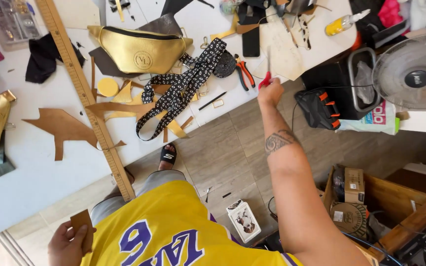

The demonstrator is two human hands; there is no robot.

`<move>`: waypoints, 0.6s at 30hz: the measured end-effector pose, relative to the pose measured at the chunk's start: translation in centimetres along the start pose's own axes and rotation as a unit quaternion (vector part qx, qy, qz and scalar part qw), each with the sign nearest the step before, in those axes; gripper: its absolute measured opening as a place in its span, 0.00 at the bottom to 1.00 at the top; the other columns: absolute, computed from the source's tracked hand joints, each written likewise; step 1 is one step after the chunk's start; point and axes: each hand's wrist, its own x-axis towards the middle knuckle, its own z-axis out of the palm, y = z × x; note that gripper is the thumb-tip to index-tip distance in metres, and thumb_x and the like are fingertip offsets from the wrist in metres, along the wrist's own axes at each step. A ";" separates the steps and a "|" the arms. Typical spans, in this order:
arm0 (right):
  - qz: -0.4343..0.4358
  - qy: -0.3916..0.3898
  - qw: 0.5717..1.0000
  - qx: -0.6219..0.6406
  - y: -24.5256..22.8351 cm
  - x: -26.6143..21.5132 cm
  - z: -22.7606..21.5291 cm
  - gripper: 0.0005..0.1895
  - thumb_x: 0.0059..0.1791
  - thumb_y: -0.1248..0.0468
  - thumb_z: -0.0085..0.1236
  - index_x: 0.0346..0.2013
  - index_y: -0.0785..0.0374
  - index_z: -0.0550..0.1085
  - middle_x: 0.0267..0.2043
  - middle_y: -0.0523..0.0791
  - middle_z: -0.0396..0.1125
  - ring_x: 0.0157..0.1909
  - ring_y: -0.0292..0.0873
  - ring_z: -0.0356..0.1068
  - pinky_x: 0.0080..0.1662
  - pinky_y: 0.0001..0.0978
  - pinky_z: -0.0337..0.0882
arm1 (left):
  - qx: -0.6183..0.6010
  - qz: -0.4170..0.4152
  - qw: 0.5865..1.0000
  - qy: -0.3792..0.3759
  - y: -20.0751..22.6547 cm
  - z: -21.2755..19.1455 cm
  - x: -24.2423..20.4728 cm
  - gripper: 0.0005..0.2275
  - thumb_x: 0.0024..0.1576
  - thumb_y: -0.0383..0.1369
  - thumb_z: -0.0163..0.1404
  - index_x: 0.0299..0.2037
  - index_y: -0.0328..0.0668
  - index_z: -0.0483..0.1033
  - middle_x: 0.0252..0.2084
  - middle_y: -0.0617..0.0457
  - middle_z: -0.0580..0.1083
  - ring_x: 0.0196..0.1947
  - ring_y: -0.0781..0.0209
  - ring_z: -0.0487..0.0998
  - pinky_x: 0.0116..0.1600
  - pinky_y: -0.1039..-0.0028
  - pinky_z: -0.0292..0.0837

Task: Cutting leather components and assembling a bag strap with metal hardware and decorative loops.

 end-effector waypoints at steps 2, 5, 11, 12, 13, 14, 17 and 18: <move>-0.004 0.013 1.000 -0.027 2.8 4.2 2.3 0.10 0.46 0.65 0.60 0.42 0.62 0.75 0.45 0.56 0.75 0.48 0.59 0.76 0.46 0.49 0.78 | 0.018 0.005 1.000 0.015 0.2 0.2 -1.3 0.12 0.65 0.27 0.53 0.58 0.30 0.74 0.38 0.35 0.81 0.27 0.49 0.74 0.23 0.60 0.69; -0.015 0.035 0.996 -0.076 5.0 8.4 5.5 0.15 0.44 0.56 0.62 0.39 0.63 0.77 0.42 0.58 0.75 0.49 0.63 0.75 0.47 0.52 0.76 | 0.001 0.009 1.000 0.029 0.7 0.5 -2.8 0.15 0.65 0.26 0.52 0.61 0.27 0.72 0.38 0.31 0.80 0.23 0.49 0.71 0.24 0.64 0.64; 0.001 -0.005 0.999 -0.037 3.9 9.3 6.1 0.10 0.42 0.64 0.67 0.37 0.60 0.83 0.39 0.49 0.78 0.44 0.51 0.78 0.44 0.39 0.78 | -0.087 0.001 0.996 0.027 2.6 1.1 -4.8 0.19 0.62 0.18 0.48 0.65 0.27 0.69 0.52 0.36 0.76 0.44 0.44 0.75 0.45 0.59 0.72; -0.001 0.007 1.000 -0.017 3.3 9.0 5.8 0.10 0.43 0.63 0.68 0.38 0.59 0.84 0.39 0.48 0.79 0.44 0.50 0.79 0.46 0.39 0.78 | -0.083 0.013 0.996 0.019 3.1 1.2 -4.8 0.19 0.61 0.18 0.49 0.64 0.26 0.70 0.55 0.37 0.76 0.42 0.45 0.74 0.40 0.60 0.70; -0.001 0.004 1.000 -0.015 2.9 7.6 6.2 0.10 0.43 0.63 0.68 0.38 0.59 0.84 0.39 0.48 0.79 0.44 0.50 0.79 0.46 0.39 0.78 | -0.083 0.013 0.996 0.023 3.7 1.8 -4.7 0.19 0.61 0.18 0.49 0.64 0.26 0.70 0.55 0.37 0.76 0.42 0.45 0.74 0.40 0.60 0.70; -0.099 0.053 0.992 0.057 2.5 6.4 6.4 0.07 0.42 0.65 0.65 0.35 0.60 0.82 0.35 0.46 0.78 0.38 0.46 0.78 0.42 0.37 0.77 | -0.071 0.018 0.997 0.015 4.4 2.4 -4.4 0.16 0.60 0.19 0.51 0.60 0.28 0.74 0.49 0.34 0.78 0.40 0.44 0.77 0.39 0.60 0.73; -0.251 -0.047 0.951 0.178 -1.4 -5.9 2.1 0.05 0.47 0.67 0.59 0.36 0.59 0.80 0.38 0.43 0.77 0.41 0.42 0.75 0.46 0.34 0.73 | -0.061 0.033 0.997 -0.025 8.2 5.4 -4.5 0.13 0.58 0.20 0.54 0.53 0.32 0.80 0.43 0.35 0.81 0.39 0.45 0.81 0.41 0.62 0.78; -0.298 -0.190 0.910 0.218 -4.4 -12.2 -0.2 0.04 0.53 0.67 0.58 0.40 0.57 0.80 0.44 0.42 0.76 0.49 0.41 0.74 0.55 0.33 0.70 | -0.059 0.040 0.996 -0.062 9.6 6.5 -4.6 0.12 0.57 0.20 0.55 0.50 0.33 0.81 0.43 0.38 0.82 0.40 0.48 0.83 0.44 0.64 0.80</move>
